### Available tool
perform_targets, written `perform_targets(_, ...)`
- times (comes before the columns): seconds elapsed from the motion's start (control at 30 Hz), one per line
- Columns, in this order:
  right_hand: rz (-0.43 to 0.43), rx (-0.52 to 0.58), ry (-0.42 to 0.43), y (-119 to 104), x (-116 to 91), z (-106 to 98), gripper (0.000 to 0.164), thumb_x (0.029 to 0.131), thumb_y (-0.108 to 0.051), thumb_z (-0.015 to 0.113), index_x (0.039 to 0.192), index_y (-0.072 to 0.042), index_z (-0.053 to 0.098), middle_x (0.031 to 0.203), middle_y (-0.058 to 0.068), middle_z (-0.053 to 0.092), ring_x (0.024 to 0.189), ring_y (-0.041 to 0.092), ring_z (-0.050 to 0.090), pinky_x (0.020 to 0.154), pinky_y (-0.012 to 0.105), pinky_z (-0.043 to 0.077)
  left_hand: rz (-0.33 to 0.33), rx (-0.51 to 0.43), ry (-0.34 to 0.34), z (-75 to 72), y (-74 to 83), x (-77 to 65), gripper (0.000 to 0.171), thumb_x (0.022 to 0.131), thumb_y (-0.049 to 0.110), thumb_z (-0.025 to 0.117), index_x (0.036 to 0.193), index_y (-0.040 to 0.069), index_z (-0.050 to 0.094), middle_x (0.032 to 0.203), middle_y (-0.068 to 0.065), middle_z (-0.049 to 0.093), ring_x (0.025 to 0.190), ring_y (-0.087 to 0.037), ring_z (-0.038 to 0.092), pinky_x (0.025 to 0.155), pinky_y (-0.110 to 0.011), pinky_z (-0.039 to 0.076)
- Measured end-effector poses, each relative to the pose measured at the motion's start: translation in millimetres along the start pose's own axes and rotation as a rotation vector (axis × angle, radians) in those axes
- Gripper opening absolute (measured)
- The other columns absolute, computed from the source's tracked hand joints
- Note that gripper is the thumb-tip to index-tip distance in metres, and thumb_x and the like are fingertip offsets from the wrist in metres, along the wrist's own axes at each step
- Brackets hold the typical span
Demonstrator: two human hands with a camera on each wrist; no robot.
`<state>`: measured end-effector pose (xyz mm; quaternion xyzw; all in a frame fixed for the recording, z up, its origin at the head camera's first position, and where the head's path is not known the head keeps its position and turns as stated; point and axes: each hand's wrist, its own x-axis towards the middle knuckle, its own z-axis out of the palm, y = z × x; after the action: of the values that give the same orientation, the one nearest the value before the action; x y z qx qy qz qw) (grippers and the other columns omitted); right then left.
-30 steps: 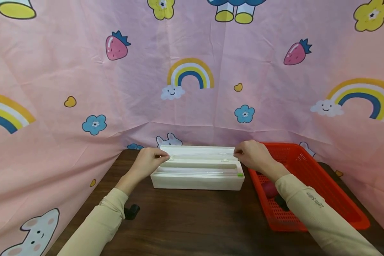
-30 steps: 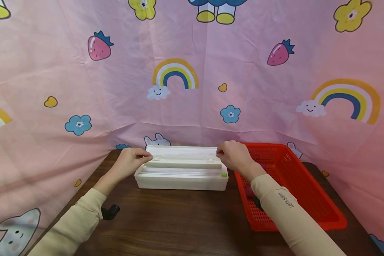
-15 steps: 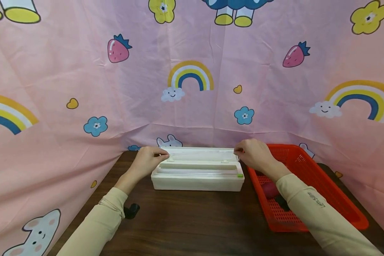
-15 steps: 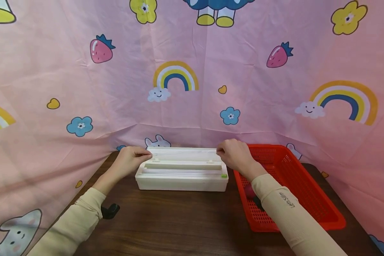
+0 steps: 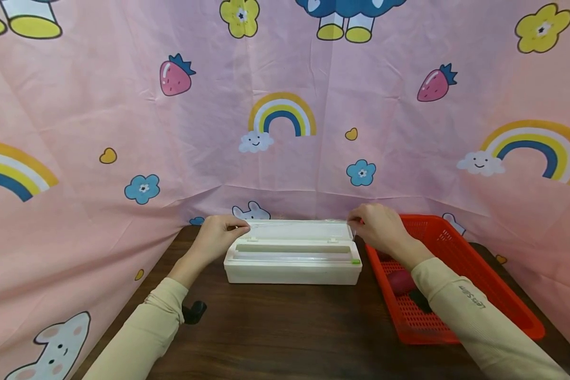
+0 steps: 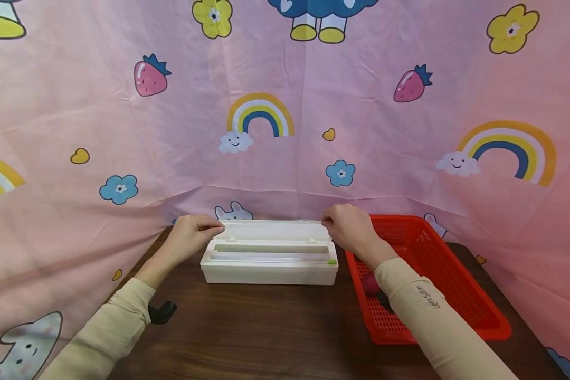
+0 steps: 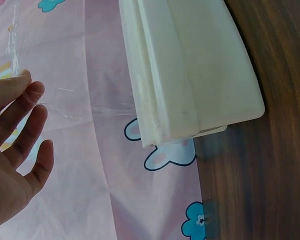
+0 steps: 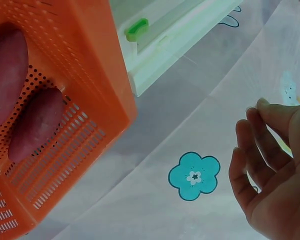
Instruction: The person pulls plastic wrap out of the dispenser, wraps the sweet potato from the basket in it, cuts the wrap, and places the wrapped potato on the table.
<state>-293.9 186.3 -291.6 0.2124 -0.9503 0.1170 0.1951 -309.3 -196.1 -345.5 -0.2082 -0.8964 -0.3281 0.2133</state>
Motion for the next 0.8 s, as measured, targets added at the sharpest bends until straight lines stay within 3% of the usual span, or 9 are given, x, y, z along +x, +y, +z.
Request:
perform_targets(0.57,0.045,0.014,0.001,-2.9,0.3,-11.8,0.015,0.094,-0.018,0.071,0.103,-0.013,0.081,0.096,0.006,0.077,0.082,0.023,0.065,0.07,0.043,0.056,0.034,-0.011,0.022,-11.4,13.2,2.0,0.012,0.091,0.016,0.076,0.099,0.009,0.082,0.097,-0.008,0.078,0.085,-0.023,0.073,0.073,-0.041,0.058)
perform_targets(0.8,0.096,0.062,-0.006,-6.0,-0.2,-15.5,0.019,0.096,-0.018,0.069,0.108,-0.01,0.08,0.097,0.008,0.078,0.081,0.023,0.065,0.064,0.036,0.055,0.063,-0.017,0.056,-11.1,13.6,2.6,0.011,0.091,0.015,0.077,0.098,0.007,0.082,0.092,-0.006,0.079,0.075,-0.018,0.069,0.068,-0.035,0.054)
